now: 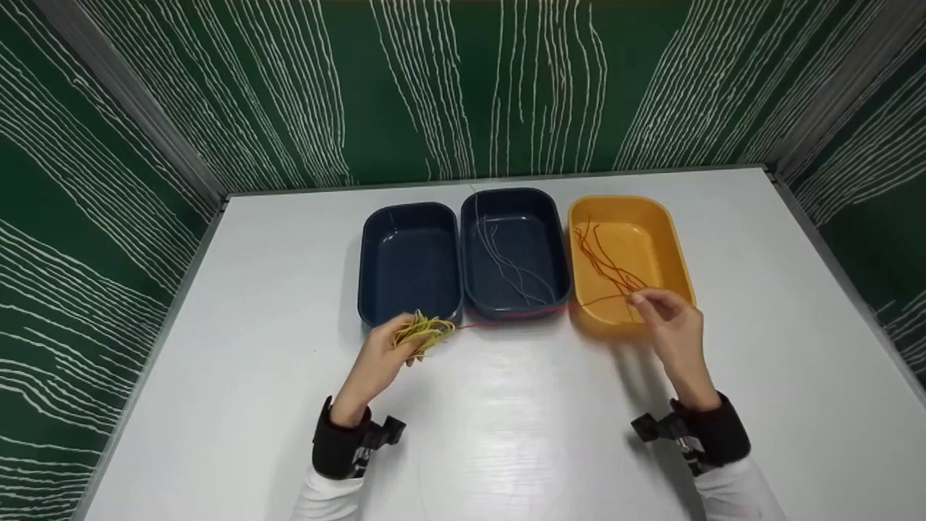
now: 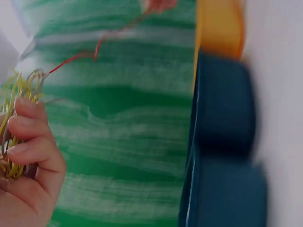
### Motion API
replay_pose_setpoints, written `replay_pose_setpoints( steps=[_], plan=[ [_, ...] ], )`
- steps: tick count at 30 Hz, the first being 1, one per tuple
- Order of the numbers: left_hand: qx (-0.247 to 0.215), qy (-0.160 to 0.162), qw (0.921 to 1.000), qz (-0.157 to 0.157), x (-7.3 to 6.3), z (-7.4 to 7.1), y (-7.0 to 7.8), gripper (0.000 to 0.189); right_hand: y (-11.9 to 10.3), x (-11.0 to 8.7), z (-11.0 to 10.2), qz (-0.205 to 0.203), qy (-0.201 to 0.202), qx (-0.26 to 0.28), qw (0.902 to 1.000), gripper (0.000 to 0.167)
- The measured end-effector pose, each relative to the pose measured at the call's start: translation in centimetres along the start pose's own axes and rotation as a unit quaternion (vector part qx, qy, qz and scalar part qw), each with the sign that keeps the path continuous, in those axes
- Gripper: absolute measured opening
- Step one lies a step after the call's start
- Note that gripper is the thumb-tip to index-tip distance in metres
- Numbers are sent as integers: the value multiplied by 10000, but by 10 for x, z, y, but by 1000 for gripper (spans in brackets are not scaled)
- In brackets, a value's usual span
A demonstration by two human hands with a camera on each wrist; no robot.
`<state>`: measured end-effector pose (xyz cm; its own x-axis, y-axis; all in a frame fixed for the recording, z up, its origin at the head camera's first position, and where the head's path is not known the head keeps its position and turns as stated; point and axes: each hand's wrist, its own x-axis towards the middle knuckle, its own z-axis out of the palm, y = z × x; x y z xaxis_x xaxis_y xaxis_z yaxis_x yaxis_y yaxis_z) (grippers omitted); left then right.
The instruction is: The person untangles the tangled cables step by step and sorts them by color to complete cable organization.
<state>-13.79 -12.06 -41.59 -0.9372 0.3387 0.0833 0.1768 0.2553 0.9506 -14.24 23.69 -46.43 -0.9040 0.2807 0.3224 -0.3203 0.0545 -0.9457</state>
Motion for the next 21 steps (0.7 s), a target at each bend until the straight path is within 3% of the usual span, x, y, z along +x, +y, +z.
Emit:
replay_pose_setpoints(
  steps=[2,4,7,9,14,17,21],
  plan=[
    [167,47,9998,70,-2,-5,-4,11,0,0,-7,80,65,-7,9999,14],
    [230,-9,9997,30,-4,-6,1,11,-7,0,-7,158,77,-59,9998,14],
    [216,38,9997,-95,-6,-7,12,11,-26,0,0,479,335,-591,9965,17],
    [187,83,9996,-199,-7,-8,19,10,-28,1,0,592,410,-660,9952,16],
    [194,5,9994,-272,-8,-12,18,9,-24,3,-5,587,378,-877,9937,18],
    [248,95,9990,-366,-10,-18,15,10,-20,5,-12,394,421,-875,9945,20],
    [277,583,9962,-584,-14,-30,11,8,-1,11,-38,224,434,-73,9988,15]
  ],
)
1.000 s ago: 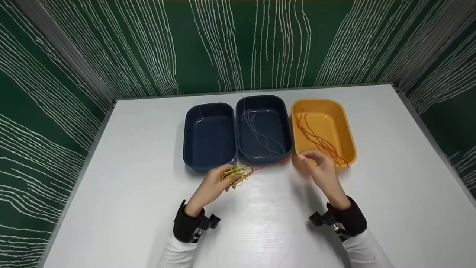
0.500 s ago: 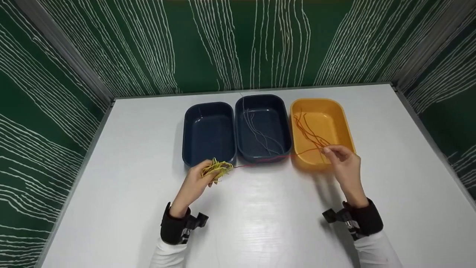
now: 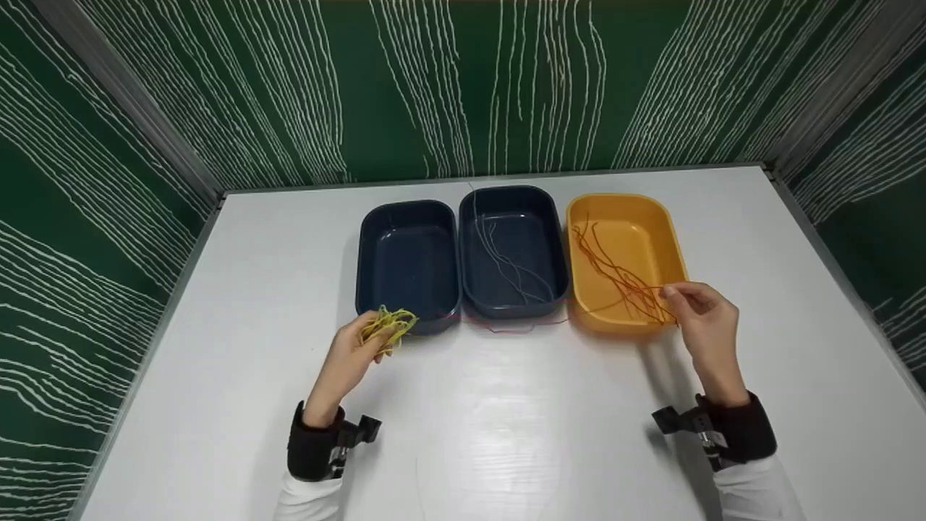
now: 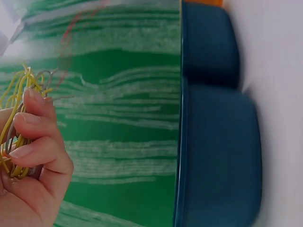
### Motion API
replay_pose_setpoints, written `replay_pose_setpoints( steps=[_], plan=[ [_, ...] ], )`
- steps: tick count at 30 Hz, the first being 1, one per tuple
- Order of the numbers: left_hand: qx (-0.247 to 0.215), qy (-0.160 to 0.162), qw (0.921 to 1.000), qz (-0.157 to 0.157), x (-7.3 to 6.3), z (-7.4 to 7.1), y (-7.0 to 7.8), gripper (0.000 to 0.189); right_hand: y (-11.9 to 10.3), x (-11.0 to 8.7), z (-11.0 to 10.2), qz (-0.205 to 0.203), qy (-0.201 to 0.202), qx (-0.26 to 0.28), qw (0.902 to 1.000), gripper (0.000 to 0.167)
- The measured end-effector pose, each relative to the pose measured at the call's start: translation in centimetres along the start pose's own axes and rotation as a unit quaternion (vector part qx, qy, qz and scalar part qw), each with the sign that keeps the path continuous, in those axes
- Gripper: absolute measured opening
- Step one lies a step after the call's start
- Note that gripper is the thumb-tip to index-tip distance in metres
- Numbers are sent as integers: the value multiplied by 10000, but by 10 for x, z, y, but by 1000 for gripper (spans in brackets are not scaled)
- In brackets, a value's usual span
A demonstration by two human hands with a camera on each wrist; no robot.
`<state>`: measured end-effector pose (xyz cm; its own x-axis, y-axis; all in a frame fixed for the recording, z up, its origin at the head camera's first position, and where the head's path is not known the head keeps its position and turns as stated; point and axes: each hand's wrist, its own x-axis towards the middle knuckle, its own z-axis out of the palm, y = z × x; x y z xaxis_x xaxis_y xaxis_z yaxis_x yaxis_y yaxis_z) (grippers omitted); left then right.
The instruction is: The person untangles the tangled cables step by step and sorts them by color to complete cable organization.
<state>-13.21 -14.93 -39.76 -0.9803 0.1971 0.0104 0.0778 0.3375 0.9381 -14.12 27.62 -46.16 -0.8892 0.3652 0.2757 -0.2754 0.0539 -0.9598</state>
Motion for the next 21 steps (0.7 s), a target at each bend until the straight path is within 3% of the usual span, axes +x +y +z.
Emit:
replay_pose_setpoints(
  steps=[3,7,14,18,21],
  plan=[
    [-24,200,9997,-134,-1,-5,-3,8,-4,-1,-6,86,97,-83,9999,15],
    [15,137,9998,-141,-1,-5,-4,10,-31,-8,6,297,514,-508,9969,19],
    [62,62,9999,-115,-2,-2,-4,10,-48,-9,6,432,824,-220,9954,12],
    [27,40,10000,-64,-2,-2,-7,11,-58,-10,0,300,744,-18,9968,15],
    [-12,21,10000,-44,0,-2,-17,12,-64,-10,-6,109,769,158,9969,17]
  ],
)
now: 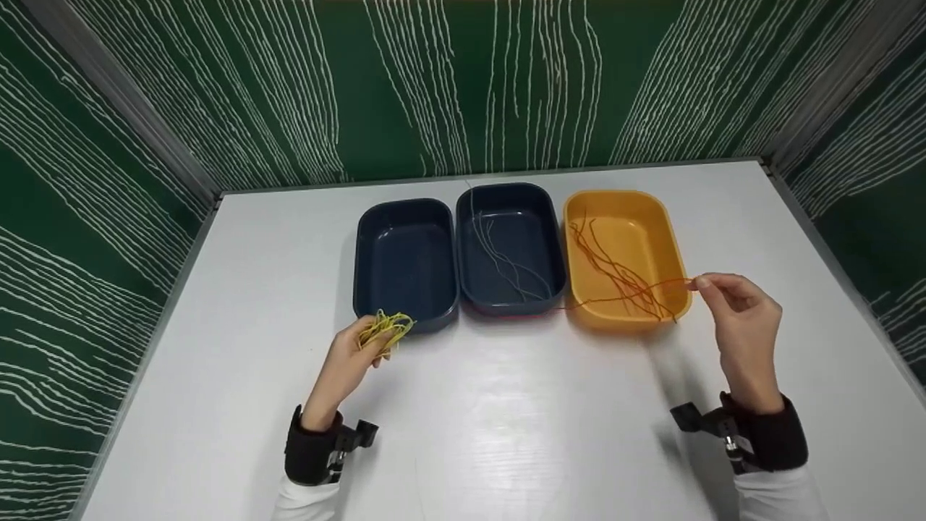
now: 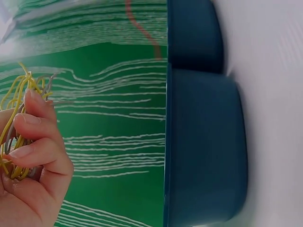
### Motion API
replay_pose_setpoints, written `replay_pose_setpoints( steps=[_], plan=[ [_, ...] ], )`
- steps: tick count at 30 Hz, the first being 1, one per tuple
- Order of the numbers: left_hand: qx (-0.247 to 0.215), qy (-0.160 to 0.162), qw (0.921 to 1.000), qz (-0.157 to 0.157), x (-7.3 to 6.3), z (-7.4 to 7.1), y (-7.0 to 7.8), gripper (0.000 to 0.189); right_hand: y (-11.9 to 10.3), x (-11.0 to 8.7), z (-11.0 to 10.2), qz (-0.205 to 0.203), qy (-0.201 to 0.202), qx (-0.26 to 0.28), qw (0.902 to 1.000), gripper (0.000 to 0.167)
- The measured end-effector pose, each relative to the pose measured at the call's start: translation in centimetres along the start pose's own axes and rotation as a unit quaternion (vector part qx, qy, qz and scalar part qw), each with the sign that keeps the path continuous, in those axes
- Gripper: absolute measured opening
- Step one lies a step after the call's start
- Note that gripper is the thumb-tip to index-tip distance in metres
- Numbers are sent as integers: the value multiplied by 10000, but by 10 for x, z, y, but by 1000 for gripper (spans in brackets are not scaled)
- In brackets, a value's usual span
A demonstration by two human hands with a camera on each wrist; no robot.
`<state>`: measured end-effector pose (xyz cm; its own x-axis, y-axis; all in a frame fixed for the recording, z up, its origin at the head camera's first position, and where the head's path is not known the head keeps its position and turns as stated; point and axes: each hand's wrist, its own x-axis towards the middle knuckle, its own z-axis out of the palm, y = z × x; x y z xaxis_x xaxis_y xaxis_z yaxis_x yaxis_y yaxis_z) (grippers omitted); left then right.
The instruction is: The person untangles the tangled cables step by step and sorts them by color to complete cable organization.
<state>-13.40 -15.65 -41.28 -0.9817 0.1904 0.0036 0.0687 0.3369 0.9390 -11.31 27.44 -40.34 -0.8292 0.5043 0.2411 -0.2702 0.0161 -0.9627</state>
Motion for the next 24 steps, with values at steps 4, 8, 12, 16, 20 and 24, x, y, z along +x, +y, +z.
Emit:
replay_pose_setpoints(
  steps=[4,8,12,16,20,24],
  plan=[
    [67,-22,10000,-3,4,1,-13,12,-8,2,-5,-180,296,317,9989,21],
    [125,-52,9999,-18,3,2,-14,12,-10,8,-12,-204,680,484,9963,23],
    [125,-66,9999,-46,-1,2,-1,10,-9,14,-18,-192,951,735,9926,21],
    [174,-70,9998,-57,-6,2,14,9,-9,19,-23,-272,1198,1171,9855,18],
    [192,-63,9998,-81,-8,1,17,9,-8,24,-27,-334,1454,1275,9806,16],
    [193,-104,9998,-29,-7,1,15,10,-9,27,-29,-285,1743,1179,9772,14]
  ],
)
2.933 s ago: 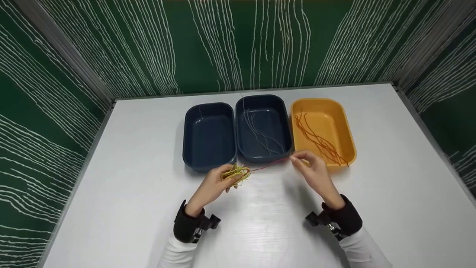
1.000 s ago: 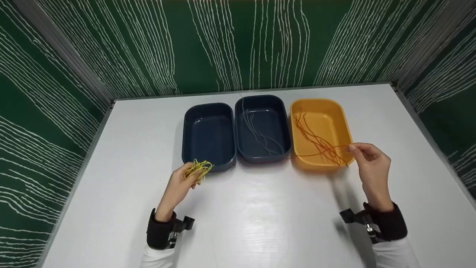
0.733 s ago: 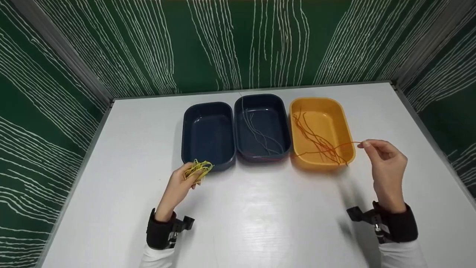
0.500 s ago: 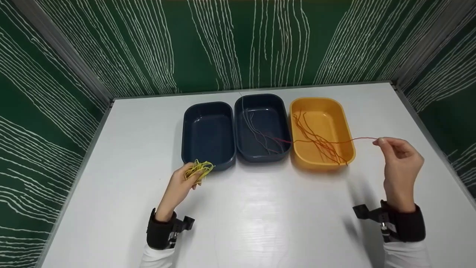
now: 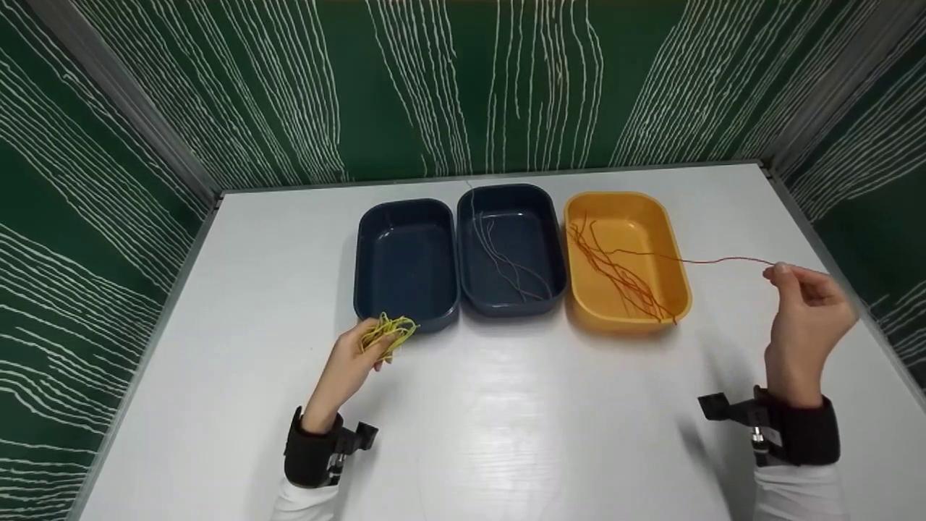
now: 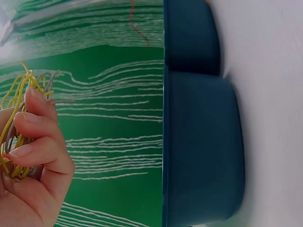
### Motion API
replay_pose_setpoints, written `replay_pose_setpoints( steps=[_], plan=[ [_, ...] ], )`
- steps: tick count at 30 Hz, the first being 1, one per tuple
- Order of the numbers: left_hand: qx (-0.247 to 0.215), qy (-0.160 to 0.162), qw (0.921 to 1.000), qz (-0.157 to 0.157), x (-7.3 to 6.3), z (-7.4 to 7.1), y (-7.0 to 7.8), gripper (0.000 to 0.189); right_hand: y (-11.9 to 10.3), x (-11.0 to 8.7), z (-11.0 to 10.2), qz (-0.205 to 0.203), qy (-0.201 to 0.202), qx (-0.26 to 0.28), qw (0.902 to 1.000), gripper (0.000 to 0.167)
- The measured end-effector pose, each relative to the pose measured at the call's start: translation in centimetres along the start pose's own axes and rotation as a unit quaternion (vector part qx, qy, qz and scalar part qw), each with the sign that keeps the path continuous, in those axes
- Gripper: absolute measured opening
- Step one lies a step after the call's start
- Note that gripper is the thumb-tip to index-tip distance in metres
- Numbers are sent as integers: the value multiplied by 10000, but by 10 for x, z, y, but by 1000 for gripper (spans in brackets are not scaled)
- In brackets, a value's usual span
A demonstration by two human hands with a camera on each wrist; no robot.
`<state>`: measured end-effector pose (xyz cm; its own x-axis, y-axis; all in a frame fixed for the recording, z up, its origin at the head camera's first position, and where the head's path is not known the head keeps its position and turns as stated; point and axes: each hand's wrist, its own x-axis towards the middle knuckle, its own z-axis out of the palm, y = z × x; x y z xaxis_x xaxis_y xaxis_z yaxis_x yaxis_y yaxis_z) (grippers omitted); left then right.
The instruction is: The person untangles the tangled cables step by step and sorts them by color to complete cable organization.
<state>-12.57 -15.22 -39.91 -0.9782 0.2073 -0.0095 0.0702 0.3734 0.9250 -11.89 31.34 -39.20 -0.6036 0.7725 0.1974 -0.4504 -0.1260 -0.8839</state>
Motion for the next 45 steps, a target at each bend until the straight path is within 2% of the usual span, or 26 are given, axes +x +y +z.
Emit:
replay_pose_setpoints(
  steps=[9,17,19,22,28,30,32,35,40,45],
  plan=[
    [-14,-53,10000,29,-1,0,-1,10,2,10,-2,-132,409,-85,9990,11],
    [-68,-109,9999,44,-1,0,-1,10,15,19,0,-337,584,-727,9951,4],
    [-61,-120,9999,-1,-1,1,-1,10,16,19,3,-357,550,-882,9939,5],
    [-23,-145,9999,-28,-1,1,-2,11,19,17,7,-460,417,-1403,9881,6],
    [-87,-206,9997,-21,-2,2,-3,10,33,14,7,-667,-18,-2448,9673,8],
    [-96,-218,9997,-12,-2,2,-3,10,36,13,7,-732,-207,-2781,9575,8],
    [-78,-223,9997,-8,-2,2,-3,11,37,11,7,-820,-436,-3162,9441,7],
    [-18,-234,9997,12,-2,2,-3,11,36,8,7,-979,-835,-3631,9228,16],
    [-11,-255,9997,-26,-1,2,-7,11,30,6,7,-1208,-1461,-4170,8889,21],
    [-65,-267,9996,-39,5,5,-24,14,26,8,7,-1428,-2042,-4524,8563,18]
  ],
)
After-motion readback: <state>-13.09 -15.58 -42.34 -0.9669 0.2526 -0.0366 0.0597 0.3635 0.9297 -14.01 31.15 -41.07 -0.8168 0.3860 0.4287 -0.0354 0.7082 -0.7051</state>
